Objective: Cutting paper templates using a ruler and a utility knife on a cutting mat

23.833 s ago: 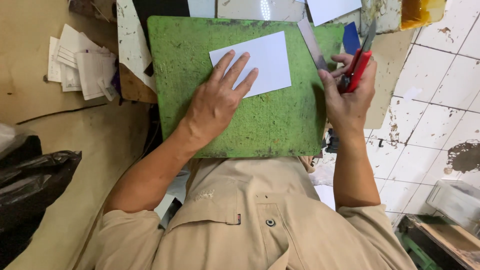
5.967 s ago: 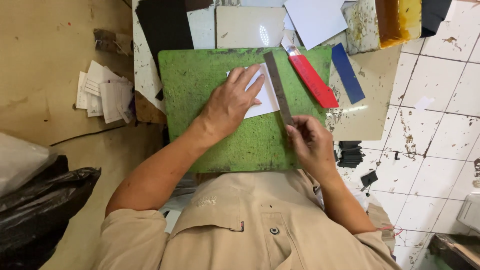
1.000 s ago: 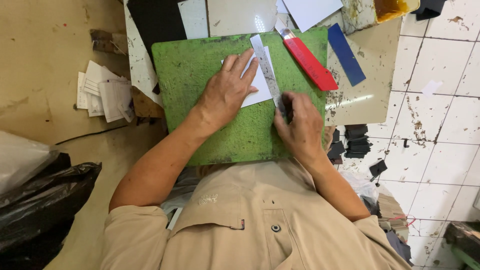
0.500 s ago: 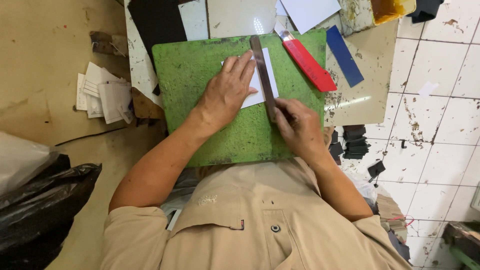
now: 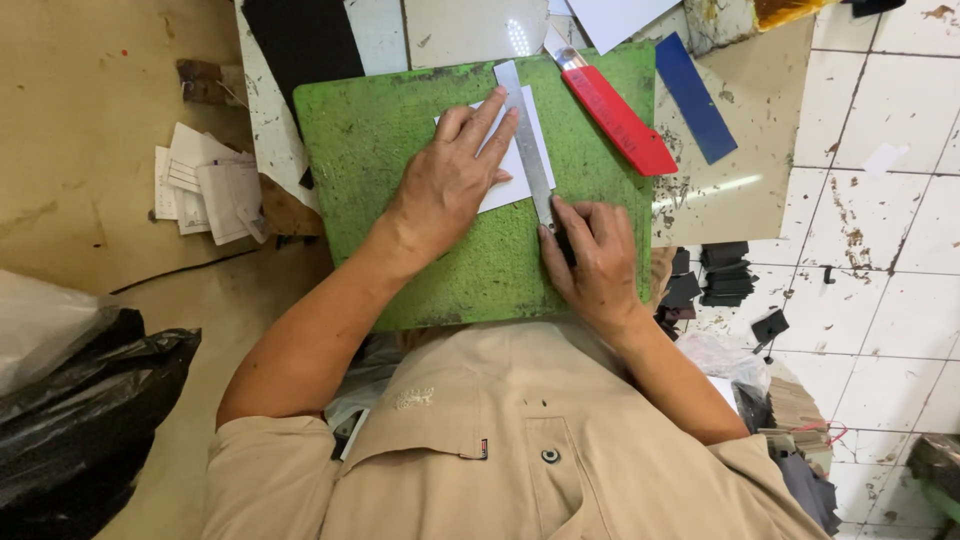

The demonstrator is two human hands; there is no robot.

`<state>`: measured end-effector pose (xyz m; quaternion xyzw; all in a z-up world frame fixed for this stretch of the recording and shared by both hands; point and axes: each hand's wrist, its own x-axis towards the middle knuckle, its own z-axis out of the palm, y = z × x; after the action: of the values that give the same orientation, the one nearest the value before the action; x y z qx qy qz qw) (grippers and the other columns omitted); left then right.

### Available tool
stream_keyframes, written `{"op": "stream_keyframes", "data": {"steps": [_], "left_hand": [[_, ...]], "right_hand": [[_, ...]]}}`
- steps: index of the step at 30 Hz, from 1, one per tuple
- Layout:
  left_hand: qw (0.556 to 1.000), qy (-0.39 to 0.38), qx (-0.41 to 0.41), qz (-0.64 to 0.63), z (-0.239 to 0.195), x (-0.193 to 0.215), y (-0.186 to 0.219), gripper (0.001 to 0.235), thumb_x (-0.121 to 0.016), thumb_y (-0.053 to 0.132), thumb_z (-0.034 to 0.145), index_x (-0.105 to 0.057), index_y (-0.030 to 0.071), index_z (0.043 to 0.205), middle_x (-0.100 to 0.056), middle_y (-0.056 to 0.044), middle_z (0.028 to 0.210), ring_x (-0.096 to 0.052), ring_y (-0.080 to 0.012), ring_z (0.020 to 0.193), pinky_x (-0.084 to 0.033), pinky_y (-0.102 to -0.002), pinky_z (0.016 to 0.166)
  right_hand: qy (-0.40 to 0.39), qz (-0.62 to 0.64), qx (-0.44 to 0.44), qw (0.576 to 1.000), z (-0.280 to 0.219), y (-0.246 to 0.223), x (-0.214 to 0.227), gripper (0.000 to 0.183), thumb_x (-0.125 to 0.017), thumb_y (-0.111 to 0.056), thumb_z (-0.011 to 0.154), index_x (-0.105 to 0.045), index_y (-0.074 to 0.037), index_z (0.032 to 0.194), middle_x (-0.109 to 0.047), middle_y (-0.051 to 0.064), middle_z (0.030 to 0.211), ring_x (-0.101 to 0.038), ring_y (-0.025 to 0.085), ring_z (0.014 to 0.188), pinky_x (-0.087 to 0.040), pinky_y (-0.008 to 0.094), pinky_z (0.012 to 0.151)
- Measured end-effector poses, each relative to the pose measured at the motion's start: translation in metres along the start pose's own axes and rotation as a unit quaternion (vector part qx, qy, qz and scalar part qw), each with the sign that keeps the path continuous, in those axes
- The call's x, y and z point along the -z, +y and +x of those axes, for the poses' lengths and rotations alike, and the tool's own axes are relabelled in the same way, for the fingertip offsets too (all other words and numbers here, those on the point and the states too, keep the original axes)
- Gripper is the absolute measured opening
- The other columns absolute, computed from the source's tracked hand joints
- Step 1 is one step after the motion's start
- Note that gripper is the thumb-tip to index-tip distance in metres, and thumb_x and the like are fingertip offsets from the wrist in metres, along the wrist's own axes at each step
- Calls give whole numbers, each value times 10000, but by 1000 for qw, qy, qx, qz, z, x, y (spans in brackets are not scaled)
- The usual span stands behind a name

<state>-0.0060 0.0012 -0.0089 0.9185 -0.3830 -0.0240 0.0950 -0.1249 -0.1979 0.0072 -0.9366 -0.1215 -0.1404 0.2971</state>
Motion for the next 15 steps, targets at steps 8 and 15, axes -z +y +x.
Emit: {"op": "stream_keyframes", "data": {"steps": [8,15], "left_hand": [[1000,11,-8,13,2,3,1,725,-800,318,957,-473,57,1550,-401,-106,1619,-475,-277,1184,-673,-339,718],[1000,17,-9,-21,2,2,-2,749,-833,269,928,-473,38,1542,-410,-117,1611,-477,-295,1201,-657,-383,747]], "right_hand": [[8,12,-4,1000,-1,3,-1,290,-658,-121,1039,-646,62,1264,-598,199,995,-508,344,801,-412,446,723],[8,10,2,1000,-1,4,0,290,-666,-123,1036,-647,66,1254,-596,189,992,-503,336,805,-414,438,721]]}}
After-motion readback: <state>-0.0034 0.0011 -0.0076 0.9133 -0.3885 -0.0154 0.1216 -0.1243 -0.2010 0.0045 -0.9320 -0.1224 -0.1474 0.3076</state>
